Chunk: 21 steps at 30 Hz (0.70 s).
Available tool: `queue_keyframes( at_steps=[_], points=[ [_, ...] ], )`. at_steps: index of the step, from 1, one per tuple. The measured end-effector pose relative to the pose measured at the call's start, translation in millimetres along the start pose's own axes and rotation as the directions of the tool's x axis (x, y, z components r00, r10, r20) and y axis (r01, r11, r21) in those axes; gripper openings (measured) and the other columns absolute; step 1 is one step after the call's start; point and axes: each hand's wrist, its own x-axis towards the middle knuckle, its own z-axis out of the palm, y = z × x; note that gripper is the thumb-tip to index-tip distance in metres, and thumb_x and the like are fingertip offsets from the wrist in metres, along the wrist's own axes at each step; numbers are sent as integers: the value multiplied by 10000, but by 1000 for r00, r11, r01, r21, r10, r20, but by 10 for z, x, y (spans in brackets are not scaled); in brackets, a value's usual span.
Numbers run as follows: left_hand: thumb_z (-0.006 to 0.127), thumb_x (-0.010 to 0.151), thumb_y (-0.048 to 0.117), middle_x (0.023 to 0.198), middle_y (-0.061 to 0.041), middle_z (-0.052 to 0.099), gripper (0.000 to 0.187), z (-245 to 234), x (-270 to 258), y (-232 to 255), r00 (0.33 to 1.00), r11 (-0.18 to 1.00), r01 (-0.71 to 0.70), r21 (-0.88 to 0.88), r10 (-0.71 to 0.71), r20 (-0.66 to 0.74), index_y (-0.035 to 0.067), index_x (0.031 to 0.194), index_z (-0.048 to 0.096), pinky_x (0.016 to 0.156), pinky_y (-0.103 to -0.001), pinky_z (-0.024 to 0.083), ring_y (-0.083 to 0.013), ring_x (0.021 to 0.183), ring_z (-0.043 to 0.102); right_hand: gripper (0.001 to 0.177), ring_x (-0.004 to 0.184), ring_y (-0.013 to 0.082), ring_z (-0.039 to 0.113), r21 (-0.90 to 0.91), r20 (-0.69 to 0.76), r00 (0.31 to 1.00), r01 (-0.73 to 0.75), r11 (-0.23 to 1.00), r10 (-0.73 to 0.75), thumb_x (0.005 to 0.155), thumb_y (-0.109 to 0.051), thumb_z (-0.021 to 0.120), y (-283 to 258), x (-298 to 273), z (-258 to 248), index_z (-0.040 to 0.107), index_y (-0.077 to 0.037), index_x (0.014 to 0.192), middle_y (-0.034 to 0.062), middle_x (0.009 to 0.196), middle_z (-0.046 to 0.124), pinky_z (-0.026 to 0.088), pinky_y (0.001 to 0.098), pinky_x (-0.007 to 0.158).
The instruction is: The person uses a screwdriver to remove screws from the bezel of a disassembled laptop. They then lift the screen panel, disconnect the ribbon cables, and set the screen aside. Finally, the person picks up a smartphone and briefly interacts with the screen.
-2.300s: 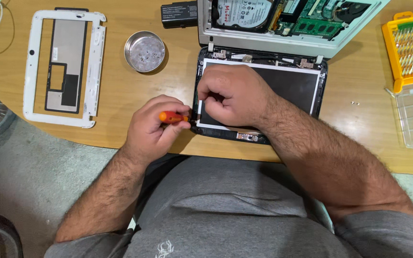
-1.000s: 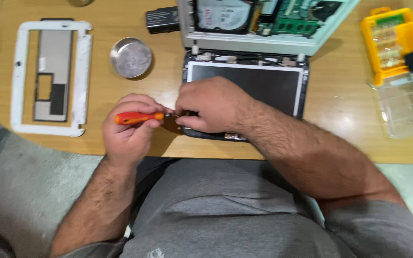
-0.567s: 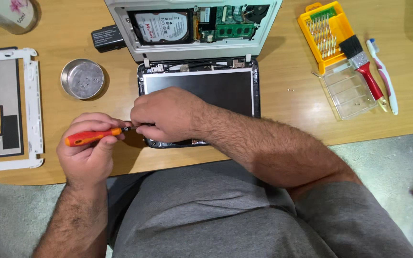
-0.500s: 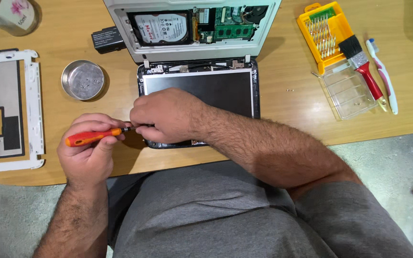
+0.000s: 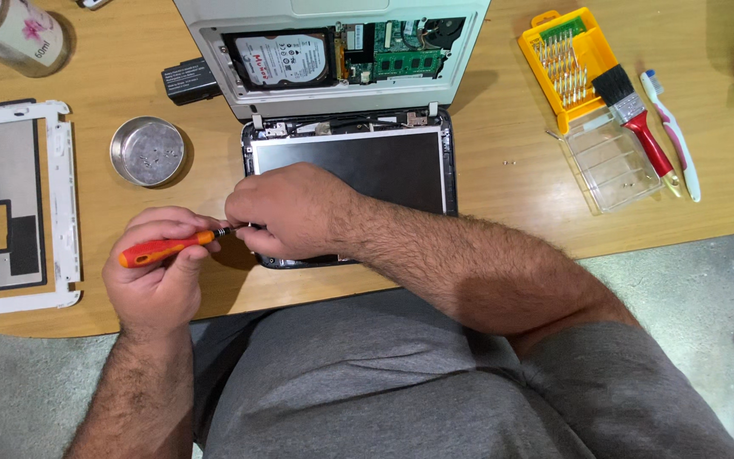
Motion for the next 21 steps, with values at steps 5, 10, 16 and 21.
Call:
queue_keyframes(
  at_steps=[5, 10, 16, 21],
  points=[
    [691, 969, 185, 1087, -201, 606, 240, 0, 2, 28, 1000, 1000, -12, -13, 12, -3, 9, 1088, 579, 839, -369, 685, -334, 995, 721, 164, 735, 280, 656, -89, 85, 996, -2, 996, 10, 914, -316, 594, -3, 5, -71, 649, -163, 892, 9, 830, 643, 465, 466, 453],
    [668, 998, 195, 1069, -183, 585, 210, -24, -23, -44, 999, 995, 2, -96, -7, -53, 36, 1086, 563, 816, -391, 682, -370, 984, 733, 202, 752, 255, 646, -163, 355, 889, -246, 956, 289, 997, -247, 468, -88, -155, -966, 631, -146, 934, 54, 906, 657, 528, 493, 567],
    [667, 986, 151, 1094, -224, 589, 215, -50, -48, -51, 996, 995, 42, -93, -49, -76, 0, 1091, 555, 900, -452, 707, -326, 986, 689, 135, 924, 292, 688, -179, -332, 927, -245, 953, 176, 1023, -36, 645, 145, -1459, -1600, 715, -42, 1138, 135, 1048, 729, 571, 411, 807],
    [685, 956, 88, 1102, -255, 610, 205, -63, -19, -19, 998, 998, 66, 23, -66, 5, -39, 1074, 575, 955, -459, 697, -355, 1000, 707, 78, 902, 306, 656, -427, -324, 784, -621, 657, 530, 1002, -143, 697, 383, -2305, -1611, 757, -98, 1023, 82, 942, 723, 507, 408, 775]
  ],
)
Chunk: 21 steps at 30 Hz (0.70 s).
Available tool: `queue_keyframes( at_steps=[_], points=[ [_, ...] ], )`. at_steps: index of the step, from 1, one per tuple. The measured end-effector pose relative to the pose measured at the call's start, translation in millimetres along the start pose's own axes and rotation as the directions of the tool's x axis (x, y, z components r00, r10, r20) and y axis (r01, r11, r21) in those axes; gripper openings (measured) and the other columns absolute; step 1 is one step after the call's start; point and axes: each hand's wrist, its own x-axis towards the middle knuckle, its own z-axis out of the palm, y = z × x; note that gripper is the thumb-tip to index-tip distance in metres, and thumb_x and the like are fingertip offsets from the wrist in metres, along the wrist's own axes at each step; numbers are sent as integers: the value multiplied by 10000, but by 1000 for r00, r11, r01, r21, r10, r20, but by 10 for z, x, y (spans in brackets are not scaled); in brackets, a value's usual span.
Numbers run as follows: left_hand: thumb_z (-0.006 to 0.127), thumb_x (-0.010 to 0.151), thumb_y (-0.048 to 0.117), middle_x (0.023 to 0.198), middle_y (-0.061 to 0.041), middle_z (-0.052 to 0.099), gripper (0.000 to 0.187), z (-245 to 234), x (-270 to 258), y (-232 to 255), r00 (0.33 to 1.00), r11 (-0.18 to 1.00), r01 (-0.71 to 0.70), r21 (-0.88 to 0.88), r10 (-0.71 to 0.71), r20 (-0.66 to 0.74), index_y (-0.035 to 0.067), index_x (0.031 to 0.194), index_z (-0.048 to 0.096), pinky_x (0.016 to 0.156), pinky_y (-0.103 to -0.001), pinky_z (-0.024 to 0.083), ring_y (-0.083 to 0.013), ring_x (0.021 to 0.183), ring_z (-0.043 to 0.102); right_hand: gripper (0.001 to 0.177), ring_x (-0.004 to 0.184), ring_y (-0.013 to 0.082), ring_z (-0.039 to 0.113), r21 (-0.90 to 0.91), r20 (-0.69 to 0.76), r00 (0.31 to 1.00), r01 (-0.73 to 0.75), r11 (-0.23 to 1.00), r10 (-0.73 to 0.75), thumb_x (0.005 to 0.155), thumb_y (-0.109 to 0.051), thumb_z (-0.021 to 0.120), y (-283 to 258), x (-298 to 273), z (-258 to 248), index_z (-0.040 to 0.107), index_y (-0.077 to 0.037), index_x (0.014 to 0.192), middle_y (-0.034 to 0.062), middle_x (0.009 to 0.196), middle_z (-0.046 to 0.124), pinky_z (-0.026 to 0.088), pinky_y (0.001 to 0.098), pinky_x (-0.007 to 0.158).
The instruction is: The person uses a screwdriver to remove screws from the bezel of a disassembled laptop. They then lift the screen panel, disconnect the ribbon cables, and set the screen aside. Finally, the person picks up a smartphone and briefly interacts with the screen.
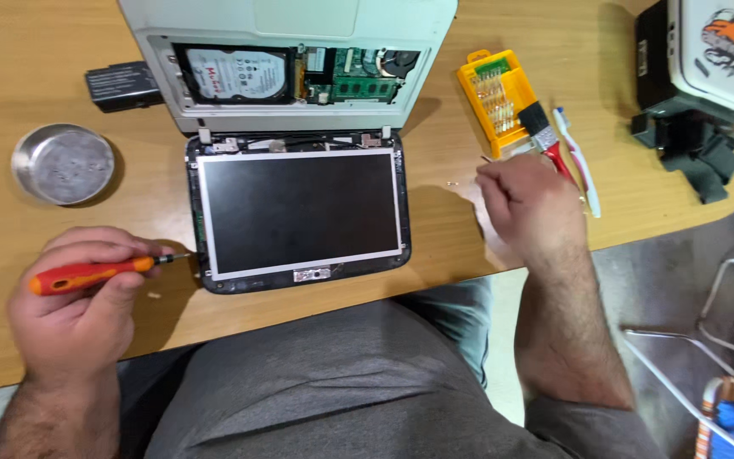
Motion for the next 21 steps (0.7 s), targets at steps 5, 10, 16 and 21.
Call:
queue_keyframes(
  at_steps=[5, 10, 16, 21],
  points=[
    [701, 948, 59, 1112, -261, 622, 200, 5, -10, -1, 1000, 999, -5, 54, 5, 14, -56, 1067, 588, 1011, -444, 660, -338, 1026, 694, 180, 866, 291, 666, -93, 171, 963, -194, 977, 208, 1003, -272, 626, -80, -95, 171, 775, -172, 1013, 49, 912, 722, 517, 439, 714],
    [711, 942, 29, 1102, -258, 624, 193, 6, 11, 12, 1000, 998, -8, 54, 8, 6, -56, 1068, 591, 1011, -434, 671, -331, 1025, 692, 223, 880, 295, 676, -236, 202, 926, -269, 934, 318, 1011, -333, 581, -83, -33, 297, 790, -267, 1052, 24, 914, 712, 529, 448, 702],
    [670, 979, 64, 1105, -214, 599, 168, 6, -18, -75, 1000, 998, 9, -54, -10, -13, 6, 1109, 582, 953, -430, 677, -357, 946, 742, 245, 861, 331, 688, -295, 240, 921, -233, 927, 307, 1020, -368, 603, -25, -3, 321, 791, -256, 1132, 63, 896, 706, 524, 480, 656],
    [526, 1093, 115, 964, -99, 509, 442, 8, -59, -193, 989, 999, 8, -53, -16, -145, -85, 1482, 466, 738, -354, 499, -228, 743, 549, 266, 1054, 304, 688, -89, 80, 923, -369, 925, 376, 1014, -324, 656, -140, -116, 251, 788, -189, 1200, 73, 1104, 754, 528, 425, 820]
  ],
)
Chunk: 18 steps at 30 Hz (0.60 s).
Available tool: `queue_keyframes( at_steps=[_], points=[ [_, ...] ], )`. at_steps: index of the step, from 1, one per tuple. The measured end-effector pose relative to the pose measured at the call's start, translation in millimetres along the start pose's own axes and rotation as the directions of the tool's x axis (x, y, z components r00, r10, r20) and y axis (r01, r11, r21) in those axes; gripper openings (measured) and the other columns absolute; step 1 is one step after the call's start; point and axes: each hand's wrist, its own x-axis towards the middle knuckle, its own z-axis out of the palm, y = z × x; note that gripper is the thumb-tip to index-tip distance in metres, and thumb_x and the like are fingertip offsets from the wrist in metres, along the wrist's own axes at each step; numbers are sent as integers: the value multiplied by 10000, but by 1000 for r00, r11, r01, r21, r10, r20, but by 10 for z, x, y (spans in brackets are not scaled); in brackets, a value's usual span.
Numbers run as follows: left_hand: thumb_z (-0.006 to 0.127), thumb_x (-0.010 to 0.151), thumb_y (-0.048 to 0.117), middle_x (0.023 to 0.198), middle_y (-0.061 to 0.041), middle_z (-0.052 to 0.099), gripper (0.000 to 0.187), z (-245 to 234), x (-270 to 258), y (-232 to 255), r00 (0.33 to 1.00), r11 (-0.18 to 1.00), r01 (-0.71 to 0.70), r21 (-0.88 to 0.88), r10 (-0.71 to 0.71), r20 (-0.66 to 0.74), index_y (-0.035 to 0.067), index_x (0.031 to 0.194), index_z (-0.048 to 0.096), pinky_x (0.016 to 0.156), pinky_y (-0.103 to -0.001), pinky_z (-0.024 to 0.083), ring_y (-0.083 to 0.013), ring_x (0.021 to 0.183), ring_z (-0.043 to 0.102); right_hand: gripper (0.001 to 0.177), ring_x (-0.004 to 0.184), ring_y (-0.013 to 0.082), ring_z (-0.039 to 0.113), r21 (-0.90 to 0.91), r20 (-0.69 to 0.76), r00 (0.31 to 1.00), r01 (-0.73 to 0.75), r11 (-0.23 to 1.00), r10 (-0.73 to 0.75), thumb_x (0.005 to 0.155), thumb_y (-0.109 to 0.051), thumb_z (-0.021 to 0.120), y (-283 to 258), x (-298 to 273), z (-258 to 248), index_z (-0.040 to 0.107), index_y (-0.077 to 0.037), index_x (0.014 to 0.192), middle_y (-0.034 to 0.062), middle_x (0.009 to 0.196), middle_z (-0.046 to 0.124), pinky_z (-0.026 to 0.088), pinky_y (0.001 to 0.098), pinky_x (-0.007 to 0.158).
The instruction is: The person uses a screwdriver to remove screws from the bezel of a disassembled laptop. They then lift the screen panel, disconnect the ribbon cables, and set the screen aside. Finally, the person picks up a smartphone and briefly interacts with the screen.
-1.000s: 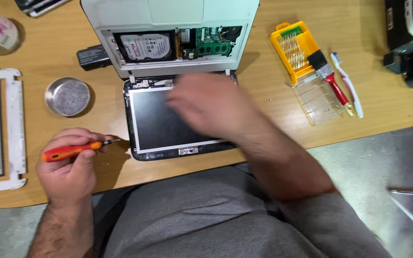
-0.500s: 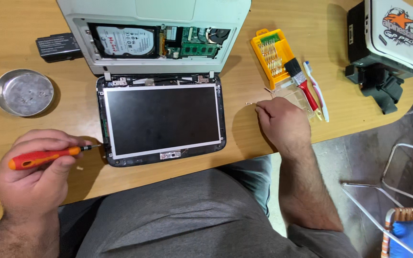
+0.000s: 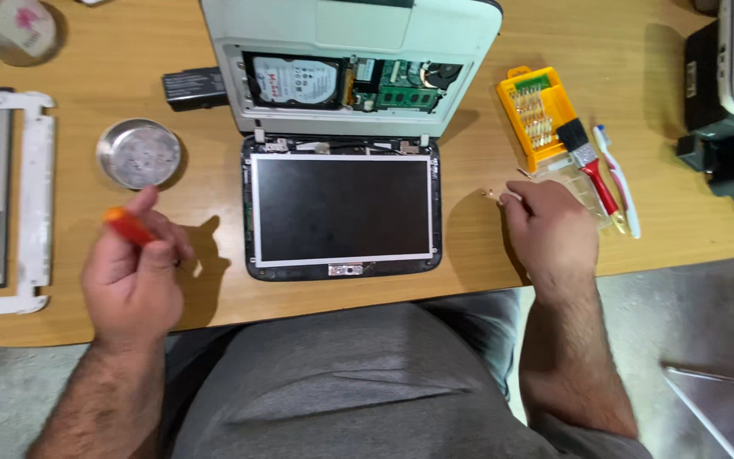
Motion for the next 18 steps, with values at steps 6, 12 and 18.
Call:
queue_keyframes(
  at_steps=[6, 12, 18],
  points=[
    [732, 989, 230, 966, -182, 699, 439, -42, 293, 424, 939, 543, -270, 795, -35, 342, 24, 1374, 690, 815, -460, 563, -357, 907, 707, 286, 729, 241, 727, 700, -189, 960, 280, 657, -207, 810, -94, 849, -357, -322, 104, 785, -49, 1086, 109, 845, 720, 597, 341, 644],
    [796, 908, 273, 891, -80, 689, 287, -4, 324, 336, 921, 325, -370, 870, 7, 389, 118, 1150, 780, 844, -422, 579, -296, 872, 710, 428, 1080, 282, 722, 836, -134, 942, 274, 476, -308, 772, -108, 863, -665, -476, 68, 754, -20, 1177, 124, 1064, 729, 564, 415, 970],
    [816, 867, 344, 954, 8, 660, 300, -86, 269, 175, 927, 199, -371, 907, 23, 374, 215, 1135, 775, 830, -395, 572, -233, 920, 689, 454, 1174, 345, 694, 829, -13, 894, 260, 495, -448, 763, -182, 875, -794, -500, -43, 753, -31, 1173, 152, 1080, 753, 333, 541, 1204]
  ],
)
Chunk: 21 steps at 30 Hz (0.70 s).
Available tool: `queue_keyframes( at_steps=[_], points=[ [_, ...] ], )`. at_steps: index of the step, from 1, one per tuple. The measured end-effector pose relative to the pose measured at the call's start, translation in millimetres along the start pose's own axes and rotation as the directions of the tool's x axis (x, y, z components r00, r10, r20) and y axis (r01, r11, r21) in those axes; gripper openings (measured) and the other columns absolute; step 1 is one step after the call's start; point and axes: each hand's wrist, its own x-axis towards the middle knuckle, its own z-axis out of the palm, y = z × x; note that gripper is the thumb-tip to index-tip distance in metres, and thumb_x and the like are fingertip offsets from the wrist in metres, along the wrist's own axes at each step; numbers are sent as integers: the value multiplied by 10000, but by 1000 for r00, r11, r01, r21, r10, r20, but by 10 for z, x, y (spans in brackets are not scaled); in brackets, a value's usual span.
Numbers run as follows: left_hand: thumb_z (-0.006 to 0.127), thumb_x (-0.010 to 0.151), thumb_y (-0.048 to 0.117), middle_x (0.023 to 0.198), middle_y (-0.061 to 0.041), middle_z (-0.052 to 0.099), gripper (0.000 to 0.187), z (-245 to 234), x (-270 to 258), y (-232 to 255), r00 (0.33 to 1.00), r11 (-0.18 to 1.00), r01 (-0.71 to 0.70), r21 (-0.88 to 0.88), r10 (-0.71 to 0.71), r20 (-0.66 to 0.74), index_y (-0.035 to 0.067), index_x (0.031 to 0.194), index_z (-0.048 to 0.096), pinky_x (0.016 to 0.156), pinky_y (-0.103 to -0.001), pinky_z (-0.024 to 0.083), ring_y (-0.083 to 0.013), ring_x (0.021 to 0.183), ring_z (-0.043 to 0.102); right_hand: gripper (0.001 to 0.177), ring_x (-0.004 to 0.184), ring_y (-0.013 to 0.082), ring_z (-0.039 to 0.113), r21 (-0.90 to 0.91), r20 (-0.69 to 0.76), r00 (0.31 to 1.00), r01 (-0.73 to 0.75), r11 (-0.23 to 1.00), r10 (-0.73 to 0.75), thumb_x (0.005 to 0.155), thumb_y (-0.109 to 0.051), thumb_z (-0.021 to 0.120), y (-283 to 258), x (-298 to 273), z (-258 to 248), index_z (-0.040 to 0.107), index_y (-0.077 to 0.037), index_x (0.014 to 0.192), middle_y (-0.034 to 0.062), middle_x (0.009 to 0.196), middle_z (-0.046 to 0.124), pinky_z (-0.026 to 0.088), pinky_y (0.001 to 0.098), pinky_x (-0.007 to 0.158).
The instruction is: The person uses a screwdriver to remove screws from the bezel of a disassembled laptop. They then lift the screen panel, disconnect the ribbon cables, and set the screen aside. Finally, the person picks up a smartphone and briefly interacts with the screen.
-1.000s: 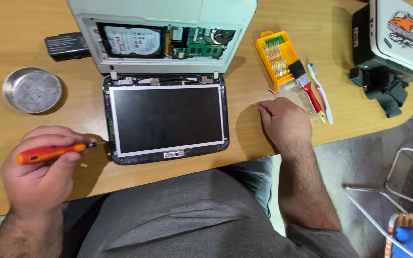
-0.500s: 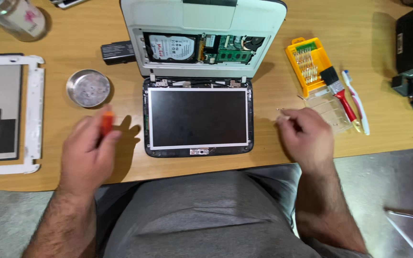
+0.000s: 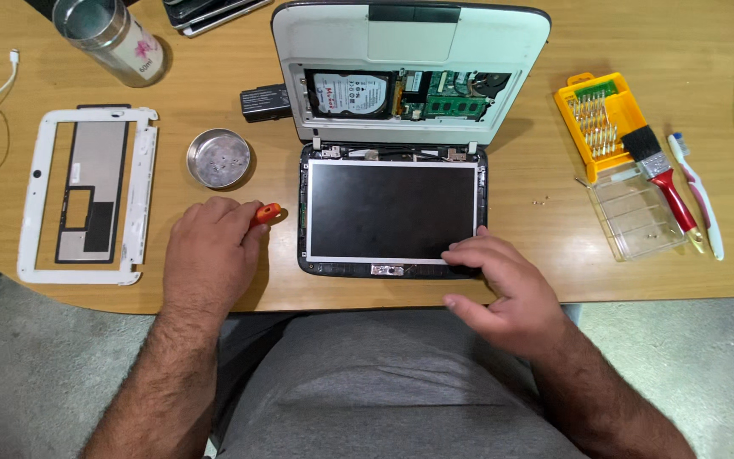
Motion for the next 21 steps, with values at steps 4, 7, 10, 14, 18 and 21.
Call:
queue_keyframes(
  at_steps=[4, 7, 10, 14, 18, 21],
  points=[
    [837, 842, 343, 984, 8, 655, 347, -39, 15, -2, 999, 999, -5, 38, 7, -47, 203, 1152, 769, 842, -394, 572, -227, 954, 686, 469, 1225, 327, 673, -28, 48, 999, -2, 1000, 4, 772, -218, 876, -84, 2, 53, 741, -65, 1194, 134, 1113, 756, 253, 525, 1231],
    [861, 780, 288, 994, -41, 651, 434, -203, 72, 183, 988, 992, -106, -67, 98, -122, 164, 1177, 740, 906, -442, 566, -284, 987, 677, 449, 1221, 340, 672, -32, 74, 997, -28, 999, 30, 777, -197, 872, -118, 14, 51, 735, -68, 1185, 127, 1095, 758, 223, 566, 1229],
    [834, 782, 345, 1054, -48, 663, 402, -277, 62, 404, 987, 955, -157, -251, 158, -15, 178, 1133, 729, 920, -466, 522, -290, 1060, 664, 444, 1217, 317, 679, -41, 95, 989, -110, 993, 114, 761, -216, 882, -131, 22, 8, 753, -99, 1170, 94, 1096, 764, 277, 544, 1223],
    [799, 832, 339, 1140, -86, 637, 468, -168, -35, 489, 981, 948, -137, -287, 170, 93, 130, 1236, 688, 954, -485, 492, -310, 1164, 625, 452, 1190, 326, 690, -26, 130, 983, -129, 991, 131, 758, -225, 878, -134, 62, -34, 753, -104, 1175, 108, 1106, 767, 319, 548, 1201],
    [811, 839, 333, 1126, -88, 631, 521, -102, -58, 496, 986, 959, -112, -259, 139, 88, 101, 1279, 658, 972, -474, 477, -308, 1189, 614, 433, 1153, 264, 684, 153, 79, 986, -157, 976, 146, 765, -160, 849, -214, 119, -122, 757, -72, 1179, 113, 1092, 756, 369, 517, 1178],
    [803, 854, 295, 1149, -90, 614, 519, -183, -9, 534, 968, 956, -25, -291, 96, 231, 90, 1303, 644, 1000, -481, 463, -313, 1230, 580, 394, 1097, 332, 674, 415, 20, 990, -133, 900, 137, 805, 38, 692, -31, 96, -160, 668, 77, 1196, 221, 1083, 703, 494, 512, 1060]
  ],
)
